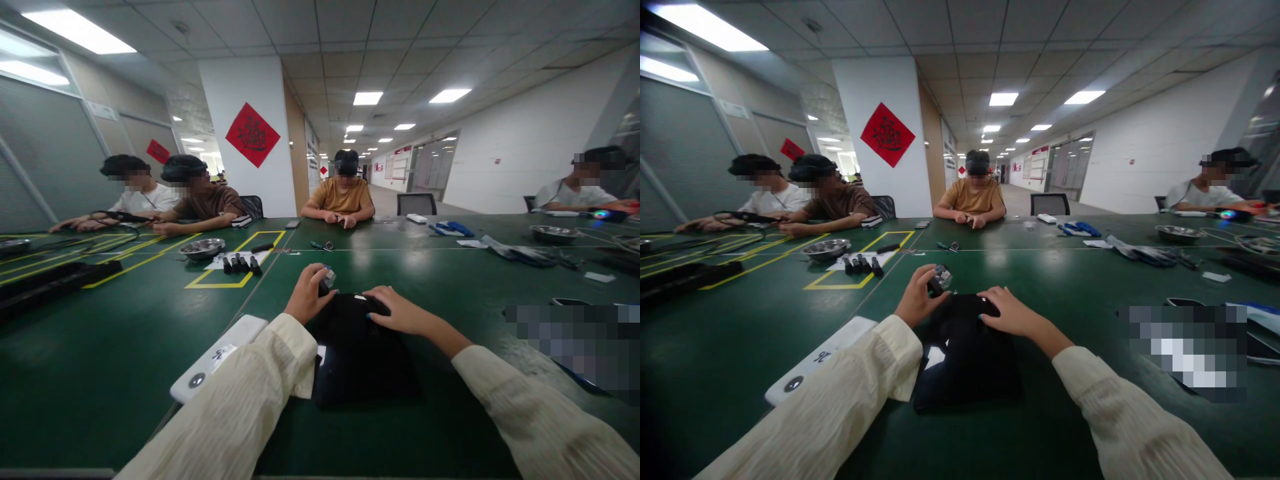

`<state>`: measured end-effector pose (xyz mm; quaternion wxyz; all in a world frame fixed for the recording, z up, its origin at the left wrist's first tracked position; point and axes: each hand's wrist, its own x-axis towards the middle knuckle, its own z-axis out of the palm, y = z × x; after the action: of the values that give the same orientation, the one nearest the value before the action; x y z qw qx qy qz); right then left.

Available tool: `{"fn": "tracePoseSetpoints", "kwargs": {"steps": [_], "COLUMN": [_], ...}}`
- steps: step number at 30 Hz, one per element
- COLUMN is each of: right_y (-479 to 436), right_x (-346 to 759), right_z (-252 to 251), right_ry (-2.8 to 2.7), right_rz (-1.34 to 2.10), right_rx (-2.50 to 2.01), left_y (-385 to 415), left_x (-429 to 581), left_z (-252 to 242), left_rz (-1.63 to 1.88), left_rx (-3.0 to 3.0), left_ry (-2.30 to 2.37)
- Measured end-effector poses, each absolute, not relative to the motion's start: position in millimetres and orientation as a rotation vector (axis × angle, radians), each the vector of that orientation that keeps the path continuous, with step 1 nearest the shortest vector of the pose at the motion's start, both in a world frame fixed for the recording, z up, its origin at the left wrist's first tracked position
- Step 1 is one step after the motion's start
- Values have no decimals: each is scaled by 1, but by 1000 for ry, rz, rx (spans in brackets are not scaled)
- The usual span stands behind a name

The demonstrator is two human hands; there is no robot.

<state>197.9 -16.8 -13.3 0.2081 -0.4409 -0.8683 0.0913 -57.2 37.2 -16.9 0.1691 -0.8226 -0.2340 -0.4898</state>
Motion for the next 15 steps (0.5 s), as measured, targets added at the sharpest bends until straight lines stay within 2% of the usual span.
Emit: {"fn": "tracePoseSetpoints", "kwargs": {"steps": [8, 15], "right_y": [-23, -29], "right_x": [176, 167], "right_z": [-20, -11], "right_ry": [-2190, -2257], "right_rz": [-54, -276], "right_rx": [-1446, -1149], "left_y": [25, 16], "left_x": [-46, -38], "left_z": [-11, -12], "left_rz": [-1258, -1154], "left_rx": [-2475, -2624], "left_ry": [-393, -350]}}
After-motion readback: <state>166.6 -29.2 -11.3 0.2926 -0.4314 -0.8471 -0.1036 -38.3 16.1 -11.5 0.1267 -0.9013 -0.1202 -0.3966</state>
